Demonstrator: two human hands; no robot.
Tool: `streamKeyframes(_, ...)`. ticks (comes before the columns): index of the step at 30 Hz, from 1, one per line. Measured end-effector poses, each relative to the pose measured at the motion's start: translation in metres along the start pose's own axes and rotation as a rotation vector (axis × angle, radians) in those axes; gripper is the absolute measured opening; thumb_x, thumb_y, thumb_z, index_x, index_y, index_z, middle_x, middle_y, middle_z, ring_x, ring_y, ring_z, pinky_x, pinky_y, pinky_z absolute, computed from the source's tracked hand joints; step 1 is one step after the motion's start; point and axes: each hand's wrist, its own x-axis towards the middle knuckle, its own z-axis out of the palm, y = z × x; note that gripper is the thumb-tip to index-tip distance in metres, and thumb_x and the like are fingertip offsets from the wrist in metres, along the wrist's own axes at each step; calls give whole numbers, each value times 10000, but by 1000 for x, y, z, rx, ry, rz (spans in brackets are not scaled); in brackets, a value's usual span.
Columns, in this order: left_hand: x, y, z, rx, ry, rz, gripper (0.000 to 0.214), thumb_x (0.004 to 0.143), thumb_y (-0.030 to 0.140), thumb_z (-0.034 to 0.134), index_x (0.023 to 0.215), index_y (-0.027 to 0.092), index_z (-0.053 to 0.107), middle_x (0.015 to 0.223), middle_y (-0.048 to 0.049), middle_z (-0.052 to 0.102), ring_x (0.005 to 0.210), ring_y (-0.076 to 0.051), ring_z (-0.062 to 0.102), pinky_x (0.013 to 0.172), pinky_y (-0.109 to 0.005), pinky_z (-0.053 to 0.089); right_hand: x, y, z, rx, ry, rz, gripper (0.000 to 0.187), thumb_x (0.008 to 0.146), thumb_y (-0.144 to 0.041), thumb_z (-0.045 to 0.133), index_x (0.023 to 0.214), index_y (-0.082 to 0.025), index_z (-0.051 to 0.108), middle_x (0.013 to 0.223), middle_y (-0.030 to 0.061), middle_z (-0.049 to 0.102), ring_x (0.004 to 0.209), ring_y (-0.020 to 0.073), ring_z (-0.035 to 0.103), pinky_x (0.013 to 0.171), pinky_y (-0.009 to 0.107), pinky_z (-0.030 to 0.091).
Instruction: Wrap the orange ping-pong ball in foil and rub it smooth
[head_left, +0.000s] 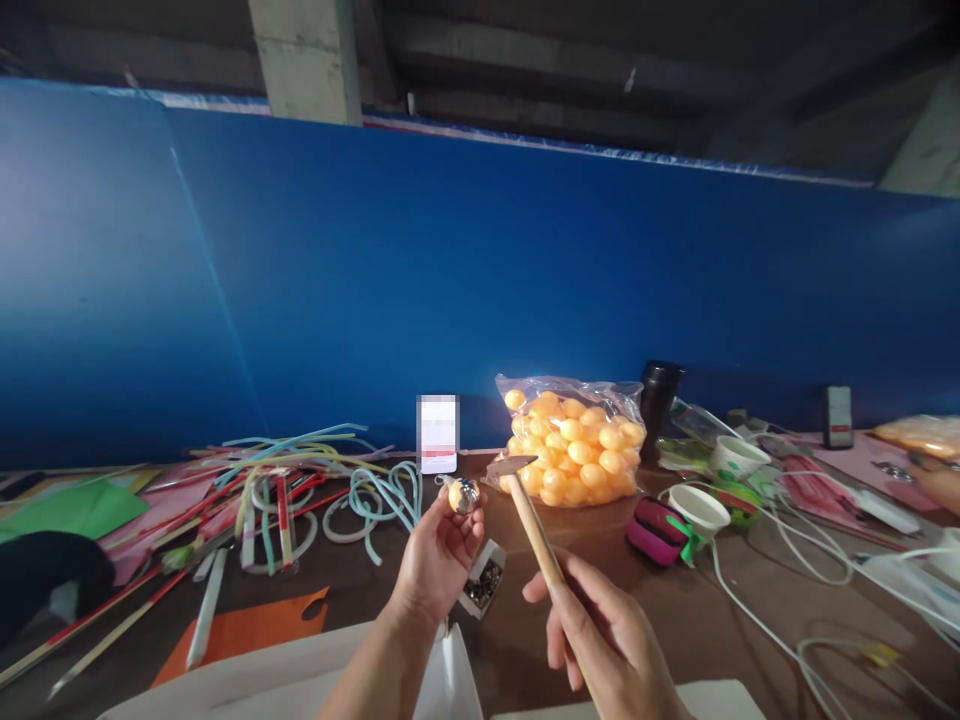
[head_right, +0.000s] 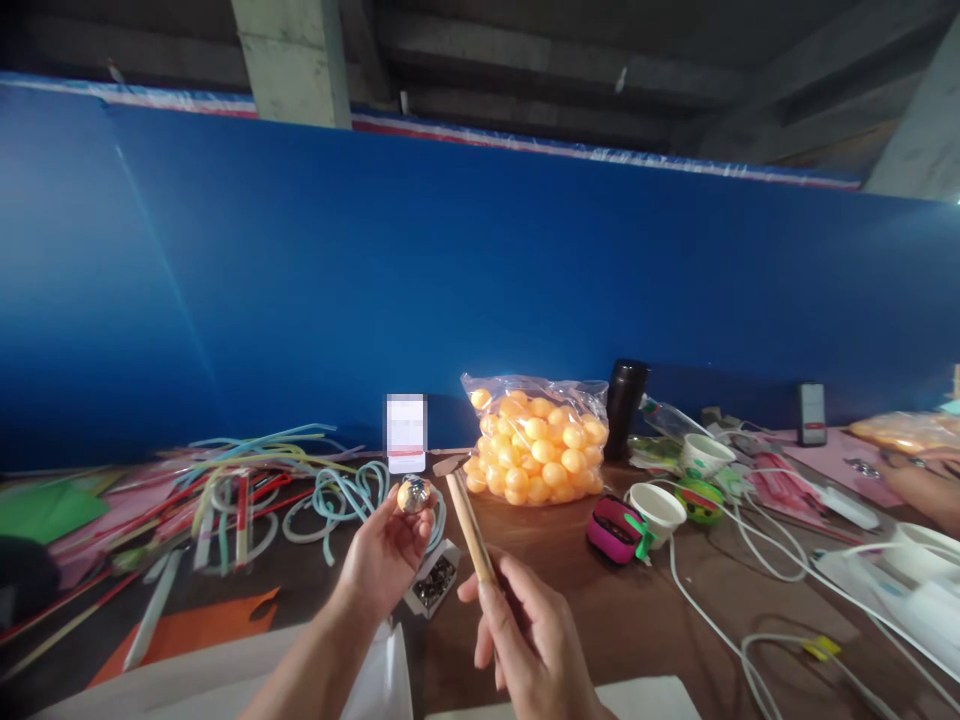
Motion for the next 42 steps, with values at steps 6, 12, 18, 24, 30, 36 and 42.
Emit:
streamKeyframes(6, -2, 2, 1, -13, 12, 0, 188, 900, 221, 531, 939, 78, 647, 845, -146, 717, 624, -134, 663, 586, -223, 571, 0, 0, 1, 9, -10, -19, 410, 928, -541, 472, 948, -157, 615, 494, -28, 543, 372, 90, 404, 389, 205, 336)
streamKeyframes(12, -1, 1, -1, -18, -2, -8, 189, 896, 228, 541, 936, 80, 651, 819, -136, 716, 614, -135, 659, 578, -226, 568, 0, 0, 2, -16, -25, -28, 418, 924, -546, 478, 946, -156, 625, 485, -32, 544, 351, 82, 402, 378, 198, 341)
streamKeyframes(18, 1, 0, -2, -20, -30, 11, 182, 889, 230, 559, 875, 78, 658, 772, -108, 710, 606, -132, 655, 571, -219, 565, -1, -2, 4, -47, -50, -58, 418, 937, -540, 462, 946, -157, 629, 494, -23, 540, 392, 97, 465, 377, 187, 374)
streamKeyframes(24, 4, -2, -4, -49, -3, 47, 120, 877, 203, 577, 891, 104, 644, 774, -87, 697, 618, -128, 652, 586, -224, 567, -1, 1, 6, -90, -107, -100, 389, 959, -500, 440, 1024, -161, 619, 591, 1, 597, 417, 93, 511, 374, 174, 383)
streamKeyframes(30, 5, -2, -4, -48, 11, 45, 108, 886, 192, 560, 901, 109, 627, 801, -98, 694, 639, -133, 659, 574, -220, 566, 2, 8, 8, -116, -115, -103, 414, 952, -498, 453, 1169, -175, 595, 859, 62, 680, 434, 79, 546, 352, 162, 390)
streamKeyframes(36, 3, -1, -2, -55, 23, 53, 133, 901, 197, 539, 884, 97, 626, 733, -75, 678, 581, -110, 638, 563, -209, 560, 1, 9, 9, -104, -99, -86, 451, 946, -515, 441, 1184, -163, 592, 848, 64, 671, 430, 80, 544, 338, 149, 399)
streamKeyframes(42, 4, -2, -3, -30, -11, 58, 147, 895, 220, 559, 882, 93, 632, 759, -86, 692, 591, -105, 637, 574, -201, 547, 2, 6, 11, -87, -75, -54, 474, 919, -555, 455, 1151, -178, 626, 851, 73, 688, 425, 107, 559, 330, 179, 380)
